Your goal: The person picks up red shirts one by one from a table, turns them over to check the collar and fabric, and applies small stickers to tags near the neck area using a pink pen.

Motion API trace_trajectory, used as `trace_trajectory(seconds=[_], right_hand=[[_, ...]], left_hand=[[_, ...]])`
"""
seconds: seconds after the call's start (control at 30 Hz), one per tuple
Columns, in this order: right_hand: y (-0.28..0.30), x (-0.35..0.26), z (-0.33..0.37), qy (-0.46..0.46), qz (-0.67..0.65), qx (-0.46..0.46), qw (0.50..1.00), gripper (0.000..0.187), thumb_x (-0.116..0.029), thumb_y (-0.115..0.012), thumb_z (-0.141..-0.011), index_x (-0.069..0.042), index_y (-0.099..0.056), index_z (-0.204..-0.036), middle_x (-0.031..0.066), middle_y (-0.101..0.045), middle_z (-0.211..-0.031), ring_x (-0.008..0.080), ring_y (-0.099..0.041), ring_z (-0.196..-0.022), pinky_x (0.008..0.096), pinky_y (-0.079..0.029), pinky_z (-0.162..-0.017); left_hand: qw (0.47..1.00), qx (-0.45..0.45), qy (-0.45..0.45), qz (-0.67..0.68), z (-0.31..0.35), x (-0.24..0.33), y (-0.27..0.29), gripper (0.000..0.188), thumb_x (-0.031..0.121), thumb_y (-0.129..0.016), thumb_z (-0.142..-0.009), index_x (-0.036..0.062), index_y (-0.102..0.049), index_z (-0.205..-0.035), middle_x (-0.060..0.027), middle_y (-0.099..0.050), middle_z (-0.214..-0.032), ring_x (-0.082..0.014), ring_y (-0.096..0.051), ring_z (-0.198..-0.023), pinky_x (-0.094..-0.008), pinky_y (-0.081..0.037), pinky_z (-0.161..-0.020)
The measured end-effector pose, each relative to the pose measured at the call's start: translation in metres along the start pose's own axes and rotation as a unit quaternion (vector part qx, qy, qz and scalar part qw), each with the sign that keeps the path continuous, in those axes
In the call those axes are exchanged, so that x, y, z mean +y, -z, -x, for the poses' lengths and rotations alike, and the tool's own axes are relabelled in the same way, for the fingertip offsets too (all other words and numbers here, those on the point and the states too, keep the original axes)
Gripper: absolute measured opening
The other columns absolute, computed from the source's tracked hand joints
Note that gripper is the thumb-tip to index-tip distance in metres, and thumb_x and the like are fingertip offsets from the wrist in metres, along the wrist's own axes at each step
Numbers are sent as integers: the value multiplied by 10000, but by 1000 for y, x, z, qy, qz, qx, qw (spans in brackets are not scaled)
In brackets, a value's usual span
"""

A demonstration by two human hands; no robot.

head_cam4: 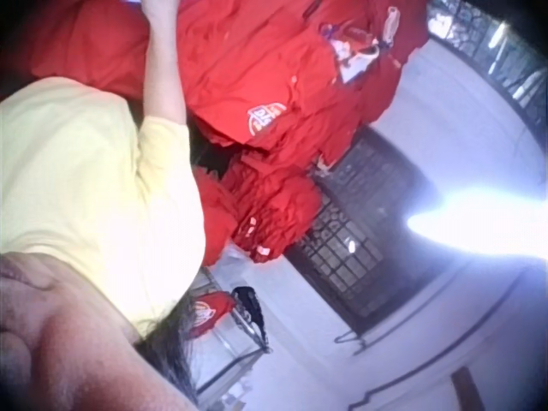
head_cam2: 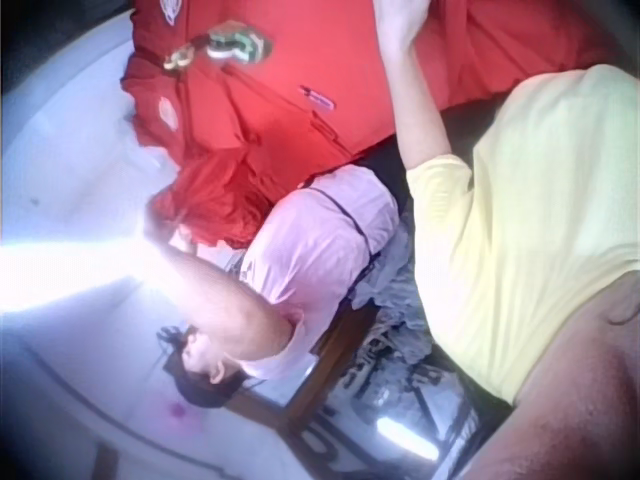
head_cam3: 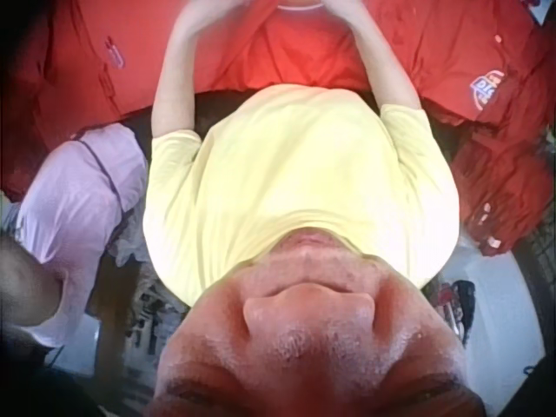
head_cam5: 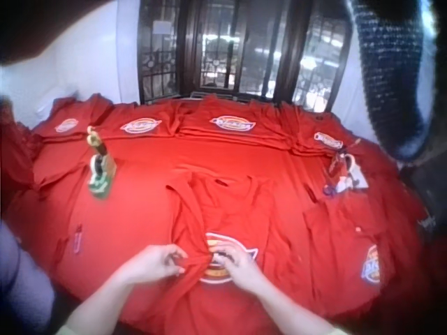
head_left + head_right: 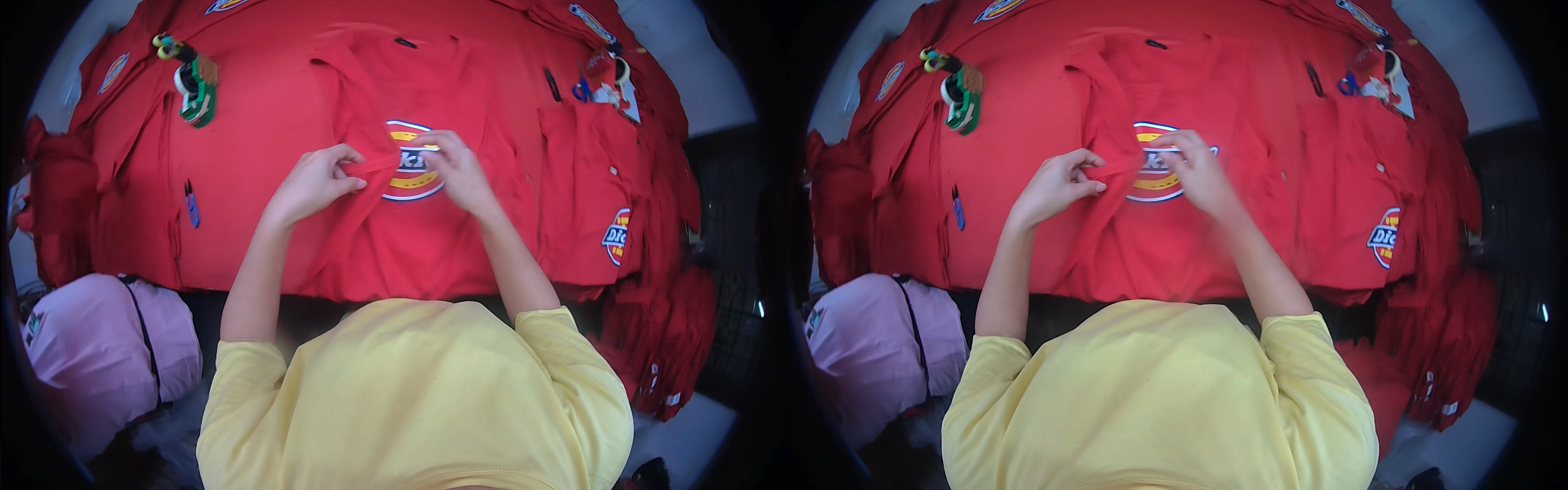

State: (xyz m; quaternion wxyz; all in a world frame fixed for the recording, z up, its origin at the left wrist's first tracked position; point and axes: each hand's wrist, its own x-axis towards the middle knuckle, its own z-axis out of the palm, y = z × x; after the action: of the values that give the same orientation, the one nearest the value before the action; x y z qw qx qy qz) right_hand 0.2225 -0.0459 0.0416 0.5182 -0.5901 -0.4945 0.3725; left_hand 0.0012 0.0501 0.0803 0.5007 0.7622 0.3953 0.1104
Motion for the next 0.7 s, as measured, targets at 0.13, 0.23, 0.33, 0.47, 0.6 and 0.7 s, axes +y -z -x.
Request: trace_trajectory(seconds=[0.13, 0.23, 0.33, 0.47, 0.6, 0.7], right_hand=[[101, 13, 28, -25, 148, 158, 976, 198, -111, -530, -911, -2, -638, -1035, 91, -622, -972, 174, -614, -868, 294, -498, -713], [152, 39, 51, -104, 163, 247, 949, 217, -179, -636, -853, -36, -635, -1015, 94, -594, -880, 221, -612, -809, 311, -493, -706], [129, 53, 55, -45, 490, 143, 859, 198, -179, -667, -815, -33, -604, -935, 114, -555, -868, 284, -593, -816, 366, -492, -697], [54, 14, 54, 185, 479, 124, 849, 120, -88, -633, -751, -71, -570, -852, 104, -541, -846, 288, -545, -827, 391, -458, -717], [27, 53, 65, 182, 339, 44, 922, 244, 18, -521, -783, -29, -617, -1002, 120, -614, -923, 265, -591, -834, 331, -484, -765], [48, 65, 70, -35, 34, 141, 989, 338, 66, -449, -821, -5, -606, -1111, 106, -640, -964, 193, -627, -806, 271, -500, -747]], left_hand=[[994, 82, 13, -69, 11, 2, 5, 177, 160, -678, -839, 0, -602, -848, -30, -563, -617, -65, -533, -570, -253, -412, -529], [986, 80, -29, -143, 9, 29, -3, 217, 199, -657, -853, 0, -591, -797, -139, -615, -686, -225, -630, -638, -329, -470, -612], [981, 5, -92, -168, -7, 43, -32, 245, 240, -664, -848, 8, -585, -841, -156, -637, -736, -298, -631, -693, -379, -477, -641], [987, 10, -142, -78, -25, 50, -87, 393, 339, -550, -920, 135, -550, -1256, -146, -651, -786, -301, -650, -800, -369, -481, -707], [970, 36, -146, -193, -46, 15, -123, 289, 321, -596, -883, 74, -593, -1033, -116, -641, -793, -311, -632, -777, -398, -481, -678], [950, 67, -173, -252, -37, -1, -130, 247, 292, -653, -837, 62, -571, -877, -85, -624, -802, -284, -615, -728, -389, -476, -660]])
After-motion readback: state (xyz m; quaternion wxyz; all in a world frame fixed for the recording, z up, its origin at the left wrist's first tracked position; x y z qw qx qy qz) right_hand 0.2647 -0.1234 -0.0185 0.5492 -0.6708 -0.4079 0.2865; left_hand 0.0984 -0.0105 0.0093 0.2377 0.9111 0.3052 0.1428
